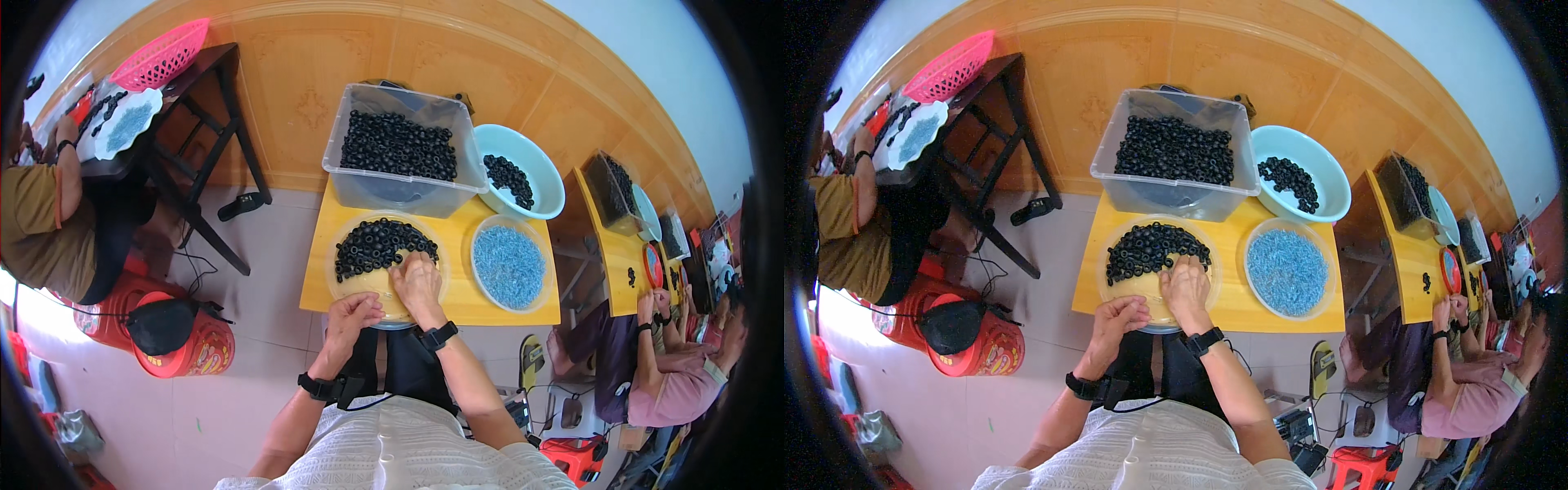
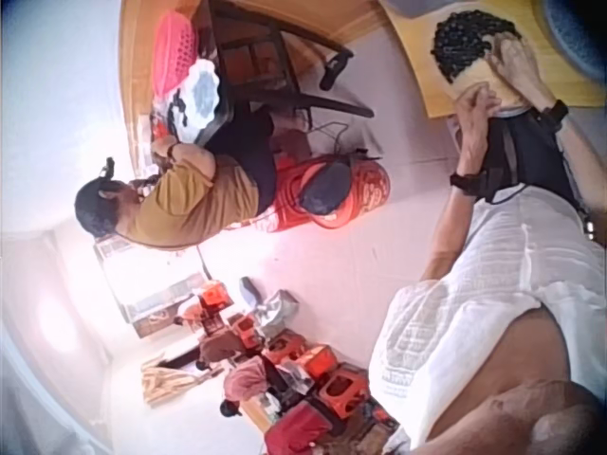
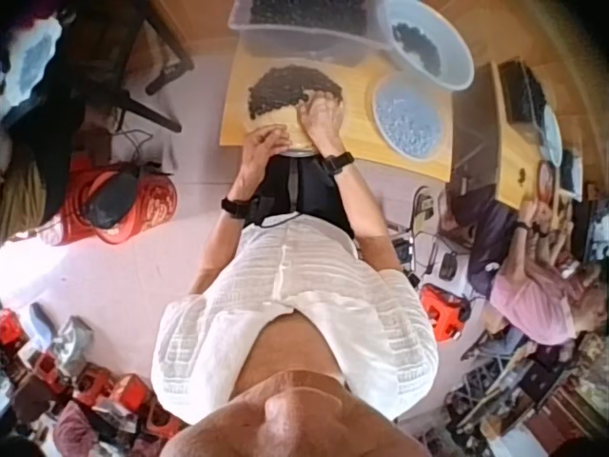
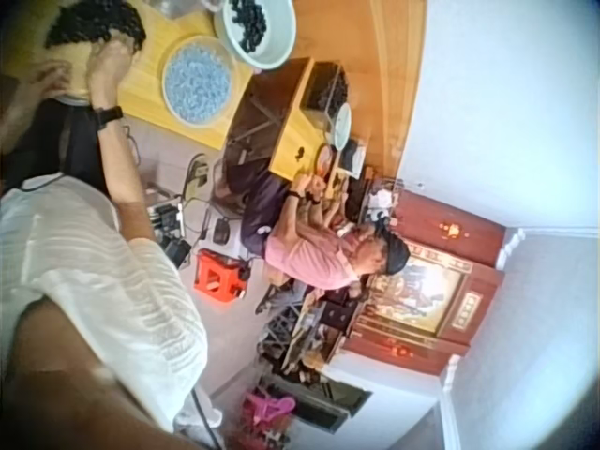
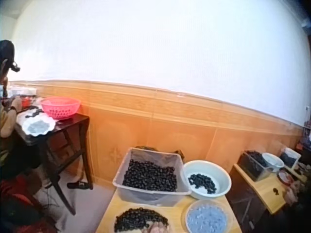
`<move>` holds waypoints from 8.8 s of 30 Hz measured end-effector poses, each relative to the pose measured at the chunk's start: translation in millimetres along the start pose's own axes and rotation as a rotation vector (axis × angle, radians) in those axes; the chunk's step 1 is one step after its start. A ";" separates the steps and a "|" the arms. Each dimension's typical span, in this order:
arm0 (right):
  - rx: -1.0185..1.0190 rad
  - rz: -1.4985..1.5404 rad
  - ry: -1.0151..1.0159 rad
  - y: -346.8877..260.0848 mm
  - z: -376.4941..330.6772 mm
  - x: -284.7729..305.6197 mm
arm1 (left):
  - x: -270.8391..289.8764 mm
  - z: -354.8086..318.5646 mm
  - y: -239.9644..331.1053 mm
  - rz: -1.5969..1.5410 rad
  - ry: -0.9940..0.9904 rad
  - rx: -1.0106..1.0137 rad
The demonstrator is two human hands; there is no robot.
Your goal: Sorting and assembling small black plastic components on a work table.
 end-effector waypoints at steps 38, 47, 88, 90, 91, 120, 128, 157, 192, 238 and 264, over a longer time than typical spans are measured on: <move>0.219 0.018 0.098 -3.6 -15.5 -15.0 | -56.1 58.6 64.6 1.195 0.163 -0.755; 0.214 0.097 0.060 -1.9 -24.4 -9.1 | -55.1 50.6 57.4 1.190 0.059 -0.797; 0.140 0.750 -0.111 -41.1 -53.6 63.6 | -20.6 -6.7 33.8 -0.197 -0.235 0.034; 0.167 0.724 -0.102 -45.4 -54.3 68.3 | -20.1 -7.5 33.7 -0.185 -0.243 0.026; 0.190 0.697 -0.092 -47.1 -54.7 70.5 | -20.8 -8.0 33.7 -0.172 -0.252 0.022; 0.235 0.460 -0.067 -31.3 -14.4 53.6 | -8.5 -12.3 28.0 -0.334 -0.218 0.016; 0.460 0.103 -0.134 -29.8 22.0 -2.9 | 4.2 -13.3 33.6 -0.379 -0.182 -0.011; 0.322 0.071 -0.254 -17.9 22.5 -11.4 | 5.8 -12.9 30.8 -0.401 -0.183 -0.015; 0.048 0.922 -0.273 -47.4 -42.2 79.9 | -30.9 -13.2 35.5 -0.487 -0.290 -0.016; 0.192 0.552 0.015 -62.1 -51.4 65.3 | -21.0 -11.6 49.5 0.019 0.079 -0.473; 0.350 0.281 0.031 -56.3 -61.1 54.0 | -25.4 -9.1 18.1 0.200 0.011 -0.100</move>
Point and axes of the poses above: each hand's wrist, its own z-axis towards the middle knuckle, its own x-axis out of the back of the hand, y = z × x, the point moved 7 cm from there along z, towards the middle knuckle, and after that the axes turned 1 degree about z, right-handed, at the moved point
